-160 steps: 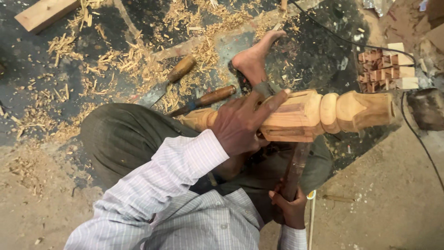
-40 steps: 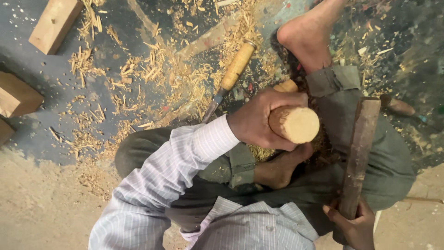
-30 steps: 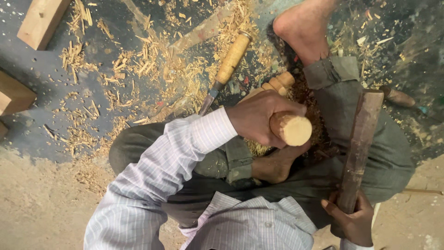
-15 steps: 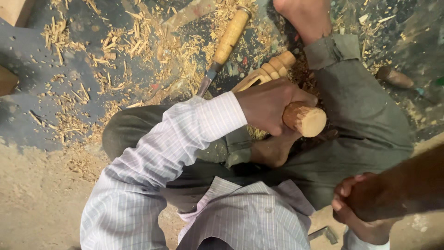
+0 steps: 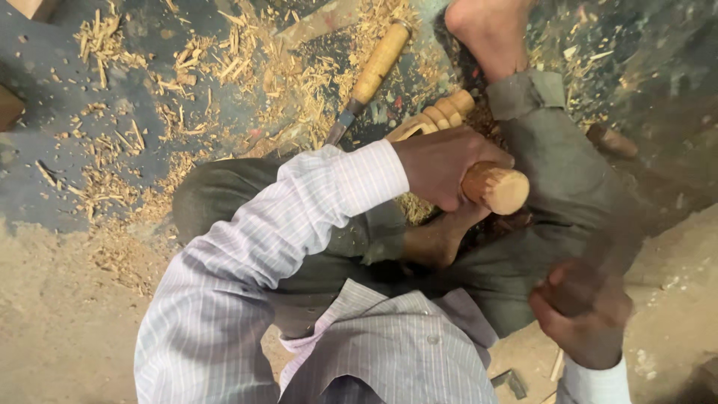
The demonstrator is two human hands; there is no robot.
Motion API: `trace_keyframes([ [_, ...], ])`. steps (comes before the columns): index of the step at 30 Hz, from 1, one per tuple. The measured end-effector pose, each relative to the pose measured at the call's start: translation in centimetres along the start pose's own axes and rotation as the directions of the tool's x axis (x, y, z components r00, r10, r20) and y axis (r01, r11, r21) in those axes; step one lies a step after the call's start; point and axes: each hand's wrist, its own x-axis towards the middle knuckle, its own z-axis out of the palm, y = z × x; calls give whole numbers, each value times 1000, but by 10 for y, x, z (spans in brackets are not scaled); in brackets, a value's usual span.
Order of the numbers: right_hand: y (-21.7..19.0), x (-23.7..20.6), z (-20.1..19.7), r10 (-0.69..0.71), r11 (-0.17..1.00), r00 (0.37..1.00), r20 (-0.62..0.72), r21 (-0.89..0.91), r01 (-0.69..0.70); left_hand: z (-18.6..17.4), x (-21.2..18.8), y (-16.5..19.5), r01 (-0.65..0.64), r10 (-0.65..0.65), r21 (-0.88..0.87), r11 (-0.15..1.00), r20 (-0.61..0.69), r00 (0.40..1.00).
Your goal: The person is carving a wooden object using a chisel and a wooden mallet. They are sitting on the floor, holding the wood between their legs and striking the chisel with the mallet to shape the wood.
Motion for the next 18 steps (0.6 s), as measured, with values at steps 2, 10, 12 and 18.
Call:
trace_keyframes([
  [2, -10, 8, -3, 225, 847, 974, -23, -490, -207, 1, -3, -3, -8, 5, -146, 989, -16, 1000],
  [10, -49, 16, 8, -147, 989, 985, -96, -43, 143, 3, -6, -9, 125, -128, 75, 989, 42, 991],
  [12, -45, 16, 3, -190, 914, 981, -24, -370, 168, -1, -4, -10, 171, -178, 93, 981, 67, 982],
  [18, -32, 11, -12, -111, 993, 987, -118, 15, 114, -8, -10, -4, 239, -238, -11, 971, 73, 969],
])
